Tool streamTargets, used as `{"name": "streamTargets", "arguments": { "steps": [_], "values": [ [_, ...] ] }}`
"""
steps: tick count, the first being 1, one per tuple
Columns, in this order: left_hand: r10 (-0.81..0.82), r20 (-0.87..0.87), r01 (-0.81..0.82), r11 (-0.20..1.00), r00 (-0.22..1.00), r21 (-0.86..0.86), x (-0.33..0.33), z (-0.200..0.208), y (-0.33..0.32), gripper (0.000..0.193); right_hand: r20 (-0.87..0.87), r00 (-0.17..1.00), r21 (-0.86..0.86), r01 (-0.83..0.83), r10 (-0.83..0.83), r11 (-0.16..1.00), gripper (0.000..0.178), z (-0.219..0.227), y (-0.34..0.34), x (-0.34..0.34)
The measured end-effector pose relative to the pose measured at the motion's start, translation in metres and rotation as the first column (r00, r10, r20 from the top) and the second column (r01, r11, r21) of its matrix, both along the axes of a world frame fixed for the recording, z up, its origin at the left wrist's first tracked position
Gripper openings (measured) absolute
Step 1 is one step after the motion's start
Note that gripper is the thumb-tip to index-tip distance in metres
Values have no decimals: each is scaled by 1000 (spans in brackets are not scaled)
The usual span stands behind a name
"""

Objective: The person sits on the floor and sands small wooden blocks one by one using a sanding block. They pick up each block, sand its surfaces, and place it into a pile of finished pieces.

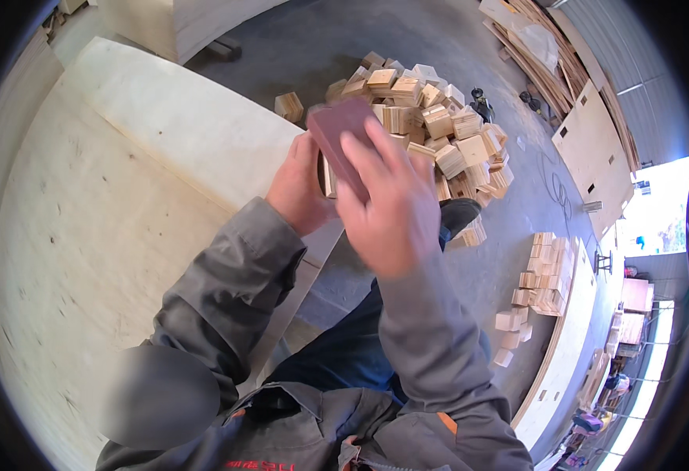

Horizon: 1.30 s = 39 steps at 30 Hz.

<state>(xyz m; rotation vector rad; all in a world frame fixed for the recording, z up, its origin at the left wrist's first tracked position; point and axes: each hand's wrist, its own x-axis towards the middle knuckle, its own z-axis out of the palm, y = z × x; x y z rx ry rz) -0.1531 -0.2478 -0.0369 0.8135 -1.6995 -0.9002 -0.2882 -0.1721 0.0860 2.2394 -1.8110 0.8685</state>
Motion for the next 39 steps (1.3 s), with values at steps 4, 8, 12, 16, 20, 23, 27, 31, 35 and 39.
{"name": "streamTargets", "arguments": {
  "steps": [4, 8, 12, 16, 20, 23, 27, 31, 35, 39],
  "values": [
    [-23, 92, 12, 994, 996, 112, 2, 20, 6, 112, -14, 999, 43, 51, -51, 998, 50, -3, -57, -4],
    [-46, -77, 52, 996, 996, 68, 0, 4, -1, 108, -37, 999, 14, 16, -15, 1000, 49, -4, -16, -2],
    [1, 62, -1, 1000, 998, 4, 1, 8, 4, 76, 21, 1000, 61, -3, 2, 998, 54, -1, 72, 0],
    [-69, 13, 68, 996, 998, 57, 4, 12, 2, 66, 55, 998, 71, -32, 28, 997, 59, 4, 78, 1],
    [-149, -143, 165, 980, 978, 107, -8, 10, -3, 67, 53, 998, 18, 20, -21, 1000, 52, 4, 11, -3],
    [-148, -53, 154, 977, 988, 148, -1, 18, 1, 99, 40, 994, 105, 98, -103, 990, 50, 1, -57, -8],
    [-168, -63, 178, 964, 984, 197, 7, 20, 3, 102, 46, 993, 104, 108, -113, 989, 51, -2, -53, -2],
    [-79, 88, 85, 994, 993, -69, 1, 13, -4, 83, 30, 997, 58, 74, -76, 996, 50, 2, 28, -9],
    [-81, 89, 77, 996, 993, 44, 7, 8, 1, 88, 85, 995, 63, 41, -46, 997, 56, -1, 75, -12],
    [-55, 70, 56, 998, 996, -9, 2, 7, -2, 105, 79, 996, 23, 39, -41, 999, 53, 1, 47, -17]
  ]
}}
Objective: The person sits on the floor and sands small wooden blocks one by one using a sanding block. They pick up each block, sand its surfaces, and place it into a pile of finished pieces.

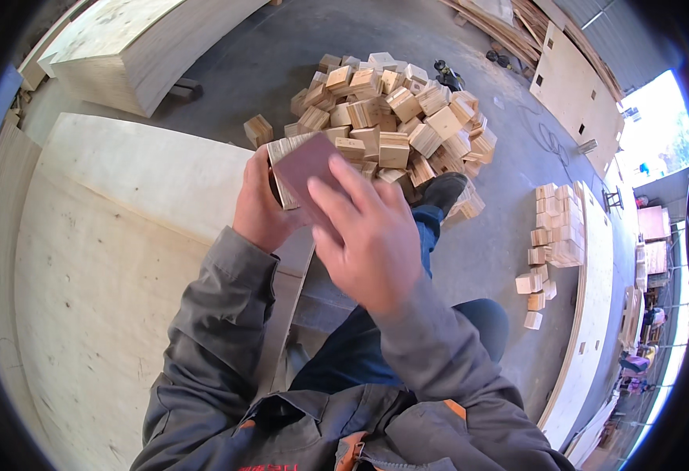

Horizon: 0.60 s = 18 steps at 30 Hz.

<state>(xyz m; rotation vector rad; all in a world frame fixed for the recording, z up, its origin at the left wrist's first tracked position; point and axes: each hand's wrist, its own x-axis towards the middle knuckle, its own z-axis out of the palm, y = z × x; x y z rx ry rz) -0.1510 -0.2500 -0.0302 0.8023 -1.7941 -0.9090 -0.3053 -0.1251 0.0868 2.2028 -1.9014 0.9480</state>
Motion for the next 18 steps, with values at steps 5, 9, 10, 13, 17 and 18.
{"name": "streamTargets", "arguments": {
  "steps": [5, 9, 10, 13, 17, 18],
  "values": [
    [-95, -157, 124, 974, 983, 190, -5, 16, 8, 105, -17, 998, 52, 57, -56, 997, 45, -7, -90, -7],
    [-39, 29, 37, 996, 999, 78, 5, 8, 4, 104, -42, 997, 81, 71, -68, 994, 46, -4, -89, -4],
    [-32, 7, 31, 998, 999, 57, 9, 7, 4, 104, -42, 998, 58, 50, -48, 997, 47, -7, -74, 0],
    [-30, -34, 30, 1000, 999, 8, -5, 8, 0, 104, -46, 999, 25, 18, -17, 1000, 53, 3, -12, -8],
    [-21, 7, 20, 998, 1000, 67, 2, 6, 5, 103, 1, 1000, 68, -16, 16, 998, 60, 0, 23, -6],
    [-44, -20, 46, 995, 999, 92, 2, 6, 4, 103, -2, 1000, 55, -19, 20, 998, 60, 0, 20, -7]
  ]
}}
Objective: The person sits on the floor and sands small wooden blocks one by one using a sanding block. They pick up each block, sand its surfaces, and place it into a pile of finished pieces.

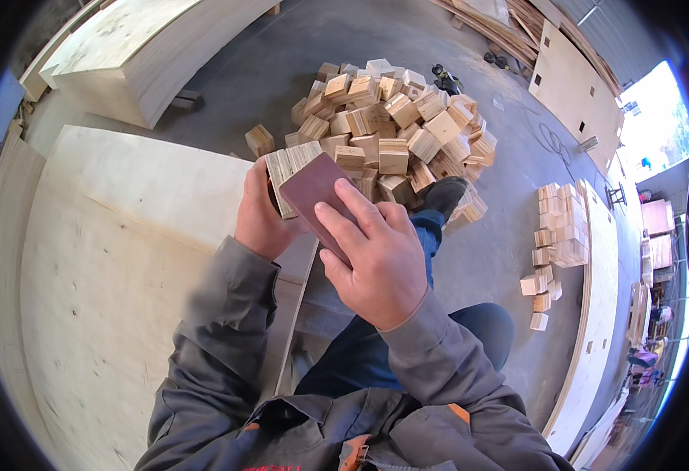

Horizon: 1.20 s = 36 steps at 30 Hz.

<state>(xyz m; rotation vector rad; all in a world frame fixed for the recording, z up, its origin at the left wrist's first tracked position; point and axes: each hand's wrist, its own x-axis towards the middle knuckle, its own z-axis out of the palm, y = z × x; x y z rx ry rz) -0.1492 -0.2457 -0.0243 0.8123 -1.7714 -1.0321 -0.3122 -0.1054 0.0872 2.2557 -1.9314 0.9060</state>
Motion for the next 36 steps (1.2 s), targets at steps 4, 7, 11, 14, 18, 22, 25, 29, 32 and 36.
{"name": "streamTargets", "arguments": {
  "steps": [4, 7, 11, 14, 18, 22, 25, 29, 32, 36],
  "values": [
    [-13, -21, 11, 998, 1000, -66, -6, 9, 0, 103, -13, 1000, -19, 2, -2, 1000, 56, 3, -42, 0],
    [-26, -97, 23, 999, 995, -28, -5, -1, -1, 104, -33, 999, 14, -7, 7, 1000, 57, 0, -84, 3],
    [-53, -49, 51, 998, 997, -37, -1, -11, -7, 109, -145, 989, -127, -16, -2, 992, 57, 4, -89, -3],
    [-86, -198, 107, 990, 976, 95, -8, 5, 1, 108, 116, 988, -179, -85, 107, 980, 49, 20, -56, -17],
    [-9, -40, 11, 998, 999, 58, -3, -3, 0, 106, 846, 470, -45, -404, 250, 913, 34, 42, 13, -29],
    [-12, -68, 18, 997, 998, 79, -3, 5, 2, 101, 914, -118, -363, -662, 388, 655, 30, 61, 52, -23],
    [-18, -44, 23, 994, 999, 104, -4, 9, 3, 102, 782, -440, -608, -697, 442, 381, 19, 66, 62, -7],
    [-9, -26, 13, 991, 1000, 130, -9, 15, 7, 102, 563, -747, -809, -586, 354, 50, 16, 59, 63, 19],
    [7, 9, -7, 996, 1000, 85, -6, 11, 6, 101, 534, -765, -833, -549, 360, 69, 12, 73, 54, 21],
    [-12, -2, 12, 992, 1000, 122, 1, 8, 3, 101, 642, -647, -766, -514, 413, 385, 7, 97, 58, 14]
  ]
}}
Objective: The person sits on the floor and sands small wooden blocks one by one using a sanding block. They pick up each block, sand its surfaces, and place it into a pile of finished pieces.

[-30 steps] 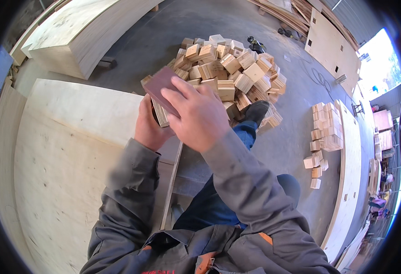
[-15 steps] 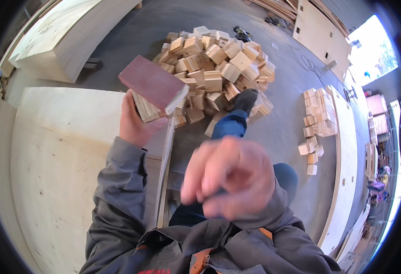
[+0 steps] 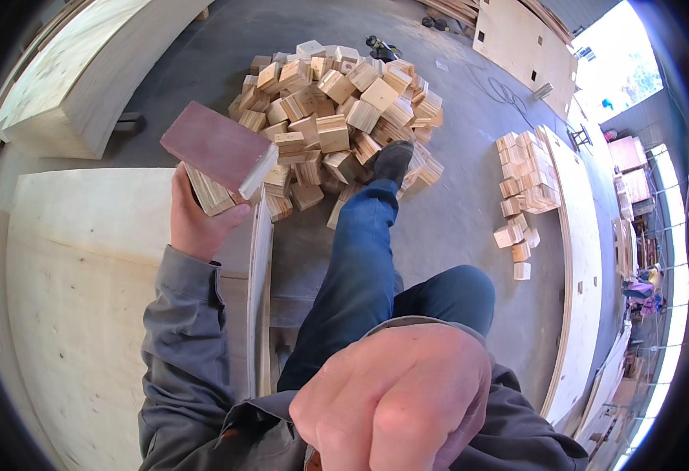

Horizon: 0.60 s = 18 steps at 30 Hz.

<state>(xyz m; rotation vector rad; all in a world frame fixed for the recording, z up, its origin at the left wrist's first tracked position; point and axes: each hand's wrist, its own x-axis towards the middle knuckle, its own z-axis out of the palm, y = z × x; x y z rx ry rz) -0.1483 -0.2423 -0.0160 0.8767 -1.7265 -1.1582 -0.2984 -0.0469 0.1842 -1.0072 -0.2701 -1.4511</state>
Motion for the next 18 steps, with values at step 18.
{"name": "streamTargets", "arguments": {
  "steps": [18],
  "values": [
    [10, 40, -6, 997, 999, -83, -4, 5, 2, 99, -245, 969, -6, -45, 42, 999, 21, -20, 16, -15]
  ]
}}
